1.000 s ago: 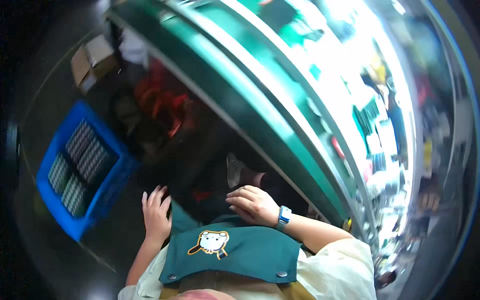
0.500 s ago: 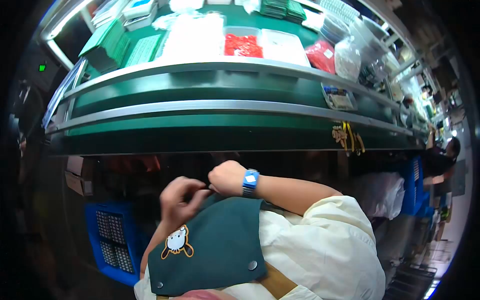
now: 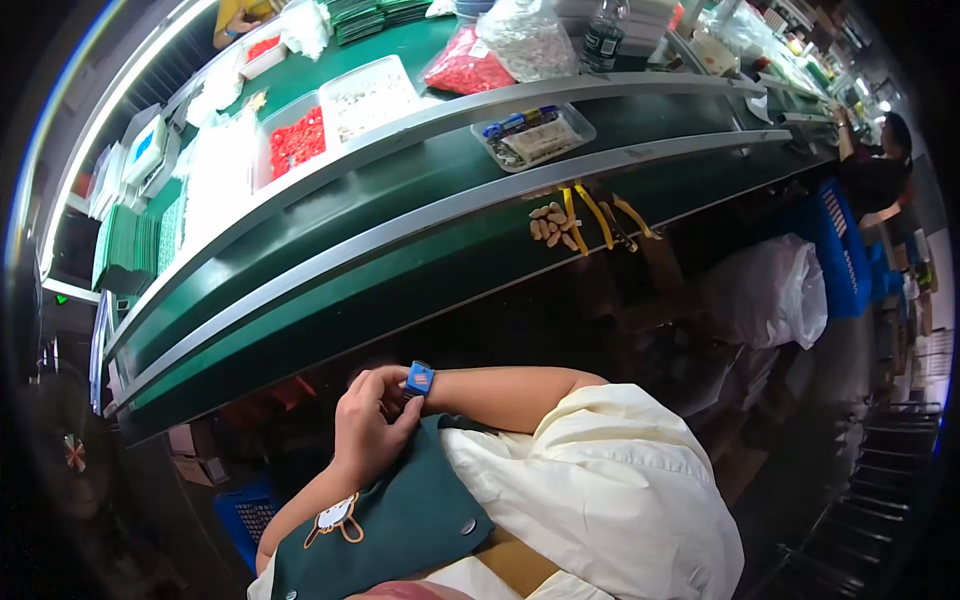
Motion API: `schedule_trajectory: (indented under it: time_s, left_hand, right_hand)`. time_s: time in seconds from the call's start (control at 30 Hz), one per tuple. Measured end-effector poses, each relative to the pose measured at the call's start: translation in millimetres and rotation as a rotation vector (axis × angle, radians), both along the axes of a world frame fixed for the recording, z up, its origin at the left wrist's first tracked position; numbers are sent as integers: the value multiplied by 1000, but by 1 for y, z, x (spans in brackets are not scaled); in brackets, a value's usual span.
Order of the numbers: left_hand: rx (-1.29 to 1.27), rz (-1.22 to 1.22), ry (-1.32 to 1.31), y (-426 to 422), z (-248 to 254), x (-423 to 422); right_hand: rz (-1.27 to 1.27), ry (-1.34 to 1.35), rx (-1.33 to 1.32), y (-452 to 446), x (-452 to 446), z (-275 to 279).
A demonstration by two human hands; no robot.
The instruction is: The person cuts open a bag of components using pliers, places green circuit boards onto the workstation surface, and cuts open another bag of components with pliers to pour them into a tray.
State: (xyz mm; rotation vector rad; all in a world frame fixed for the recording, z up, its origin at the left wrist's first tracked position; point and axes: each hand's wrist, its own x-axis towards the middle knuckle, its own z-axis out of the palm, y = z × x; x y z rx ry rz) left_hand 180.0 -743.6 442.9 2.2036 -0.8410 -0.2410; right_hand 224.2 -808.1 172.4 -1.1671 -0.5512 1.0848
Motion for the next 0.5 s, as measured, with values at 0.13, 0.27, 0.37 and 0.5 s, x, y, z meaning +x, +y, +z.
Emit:
schedule_trajectory:
  time_s: [0.13,0.27,0.37,0.5]
  left_hand:
    - [39,4,41,-25,-2,3]
    - [38,5,9,-43,5,19]
    - [-54,-29,-168,-53,1,37]
    - [-92,-163,-182,-73,-16,50]
  right_hand:
    - [-288,373,407,-22,-22,19]
    - [-650,-268,64,-75,-31,98]
    - [-863,-1120,-654,-148,-68,130]
    - [-1515,-1186,-674,-224,-107,167]
